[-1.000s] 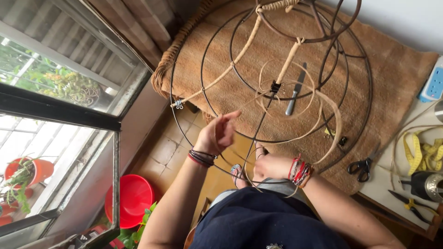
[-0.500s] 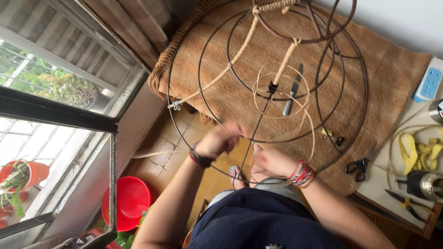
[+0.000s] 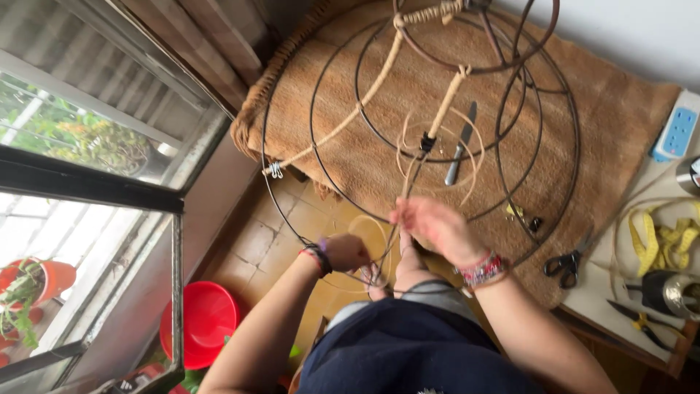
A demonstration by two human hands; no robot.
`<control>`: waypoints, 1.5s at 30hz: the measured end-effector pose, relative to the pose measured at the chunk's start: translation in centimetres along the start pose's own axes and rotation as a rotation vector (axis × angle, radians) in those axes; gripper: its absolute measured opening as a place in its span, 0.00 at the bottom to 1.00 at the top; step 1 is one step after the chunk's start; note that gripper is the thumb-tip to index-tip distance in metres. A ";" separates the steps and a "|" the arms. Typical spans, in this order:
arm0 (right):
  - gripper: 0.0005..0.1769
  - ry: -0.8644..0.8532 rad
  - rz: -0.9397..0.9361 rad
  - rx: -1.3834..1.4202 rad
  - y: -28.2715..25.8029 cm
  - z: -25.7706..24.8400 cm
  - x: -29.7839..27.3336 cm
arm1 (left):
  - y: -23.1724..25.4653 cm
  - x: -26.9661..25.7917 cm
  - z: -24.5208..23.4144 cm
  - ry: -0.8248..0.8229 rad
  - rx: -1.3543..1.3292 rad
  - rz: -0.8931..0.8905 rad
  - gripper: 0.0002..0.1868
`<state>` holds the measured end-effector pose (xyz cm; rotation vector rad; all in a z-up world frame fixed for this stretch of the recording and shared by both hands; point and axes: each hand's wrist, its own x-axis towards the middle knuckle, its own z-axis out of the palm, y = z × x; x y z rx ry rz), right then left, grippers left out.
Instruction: Weaving and knotting rope onto a circular metal frame to create a furniture piece
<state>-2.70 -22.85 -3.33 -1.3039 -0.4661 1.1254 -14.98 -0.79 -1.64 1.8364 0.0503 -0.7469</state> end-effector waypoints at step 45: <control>0.21 0.354 -0.003 0.014 -1.7 2.7 -1.7 | 0.6 7.1 3.0 0.557 -1.195 0.212 0.07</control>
